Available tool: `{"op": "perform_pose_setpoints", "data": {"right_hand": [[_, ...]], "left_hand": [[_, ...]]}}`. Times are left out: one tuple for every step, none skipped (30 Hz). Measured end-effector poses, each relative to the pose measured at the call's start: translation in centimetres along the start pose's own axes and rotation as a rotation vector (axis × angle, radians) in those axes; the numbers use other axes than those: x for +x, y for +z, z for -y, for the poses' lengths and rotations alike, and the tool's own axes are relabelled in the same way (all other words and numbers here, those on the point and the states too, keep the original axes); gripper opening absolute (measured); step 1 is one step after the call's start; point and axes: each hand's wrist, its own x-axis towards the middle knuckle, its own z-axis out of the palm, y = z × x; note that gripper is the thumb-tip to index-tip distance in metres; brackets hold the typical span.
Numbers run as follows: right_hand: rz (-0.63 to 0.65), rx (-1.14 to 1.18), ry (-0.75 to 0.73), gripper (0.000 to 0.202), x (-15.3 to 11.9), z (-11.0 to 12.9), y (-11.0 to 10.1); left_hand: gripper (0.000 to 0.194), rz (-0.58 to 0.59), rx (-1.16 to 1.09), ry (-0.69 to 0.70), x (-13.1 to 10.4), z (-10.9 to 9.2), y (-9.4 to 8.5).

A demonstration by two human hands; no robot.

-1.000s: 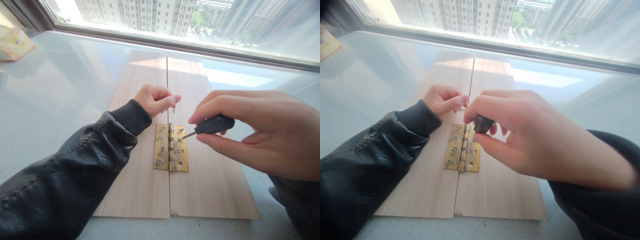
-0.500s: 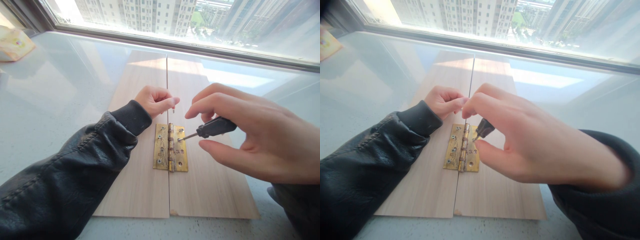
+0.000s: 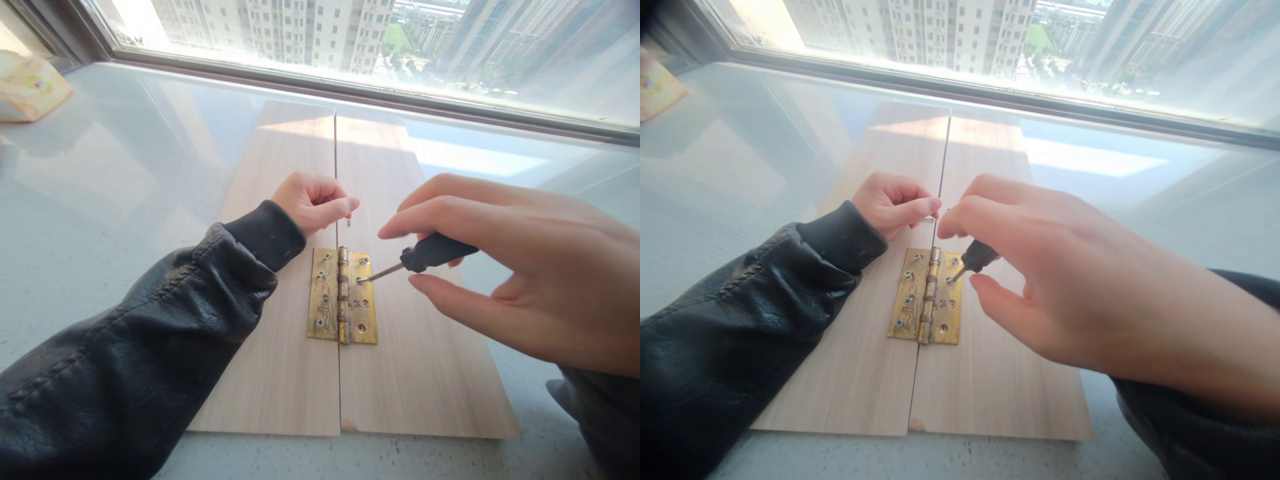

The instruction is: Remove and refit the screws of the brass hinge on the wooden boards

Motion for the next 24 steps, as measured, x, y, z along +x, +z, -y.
{"op": "perform_pose_setpoints", "data": {"right_hand": [[-0.001, -0.001, -0.011, 0.018, 0.0, 0.0, -0.1], [-0.015, -0.018, -0.024, 0.012, 0.1, 0.0, -0.2], [-0.034, -0.043, -0.034, 0.007, 0.1, 0.1, -0.2], [-0.054, -0.072, -0.039, 0.009, 0.2, 0.1, -0.2], [-0.067, -0.106, -0.042, 0.012, 0.2, 0.1, -0.2], [-0.072, -0.140, -0.039, 0.014, 0.2, 0.2, -0.2], [-0.067, -0.164, -0.028, 0.014, 0.1, 0.2, -0.1], [-0.051, -0.171, -0.008, 0.015, 0.0, 0.3, 0.0], [-0.030, -0.162, 0.017, 0.017, -0.1, 0.4, 0.0], [-0.002, -0.143, 0.042, 0.021, -0.2, 0.4, 0.1], [0.024, -0.115, 0.055, 0.025, -0.3, 0.5, 0.1], [0.040, -0.085, 0.053, 0.026, -0.4, 0.5, 0.1], [0.044, -0.068, 0.043, 0.024, -0.5, 0.5, 0.1], [0.039, -0.069, 0.028, 0.018, -0.6, 0.5, 0.1], [0.017, -0.088, 0.010, 0.011, -0.7, 0.4, 0.1], [-0.009, -0.123, 0.002, 0.006, -0.8, 0.3, 0.1], [-0.032, -0.170, 0.004, 0.007, -0.9, 0.3, 0.1], [-0.045, -0.223, 0.015, 0.010, -0.9, 0.3, 0.1], [-0.047, -0.265, 0.025, 0.013, -1.0, 0.3, 0.1], [-0.035, -0.284, 0.038, 0.015, -1.1, 0.4, 0.1], [-0.004, -0.283, 0.058, 0.017, -1.1, 0.6, 0.1], [0.035, -0.260, 0.078, 0.020, -1.1, 0.7, 0.1], [0.067, -0.224, 0.086, 0.022, -1.1, 0.8, 0.0], [0.087, -0.185, 0.083, 0.022, -1.1, 0.9, 0.0]], "left_hand": [[0.023, -0.004, 0.008, 0.003, 0.0, 0.0, 0.0], [0.023, -0.010, 0.016, 0.006, 0.0, 0.0, 0.0], [0.022, -0.013, 0.023, 0.007, 0.0, 0.0, 0.0], [0.022, -0.013, 0.026, 0.009, 0.0, -0.1, 0.0], [0.023, -0.011, 0.026, 0.008, 0.0, -0.1, 0.0], [0.023, -0.010, 0.026, 0.008, 0.0, -0.1, 0.0], [0.024, -0.008, 0.026, 0.008, 0.0, -0.1, 0.0], [0.024, -0.005, 0.026, 0.009, 0.0, -0.1, 0.0], [0.024, -0.001, 0.027, 0.010, 0.0, 0.0, 0.0], [0.024, 0.002, 0.028, 0.011, 0.0, 0.0, 0.0], [0.024, 0.003, 0.029, 0.014, 0.0, 0.0, 0.0], [0.024, 0.005, 0.029, 0.017, 0.1, 0.1, 0.0], [0.024, 0.005, 0.029, 0.018, 0.0, 0.1, 0.0], [0.024, 0.003, 0.027, 0.020, 0.0, 0.1, 0.0], [0.024, 0.001, 0.027, 0.020, 0.0, 0.1, 0.0], [0.024, -0.001, 0.027, 0.021, 0.0, 0.0, 0.0], [0.024, -0.002, 0.030, 0.022, 0.0, 0.0, 0.0], [0.023, -0.004, 0.033, 0.026, -0.1, 0.0, 0.0], [0.022, -0.008, 0.035, 0.032, -0.1, 0.0, 0.0], [0.022, -0.011, 0.037, 0.037, -0.1, 0.1, 0.0], [0.021, -0.013, 0.039, 0.040, -0.1, 0.1, 0.0], [0.021, -0.014, 0.039, 0.043, -0.1, 0.1, 0.0], [0.021, -0.014, 0.040, 0.043, -0.1, 0.2, 0.0], [0.021, -0.013, 0.041, 0.043, 0.0, 0.2, 0.0]]}}
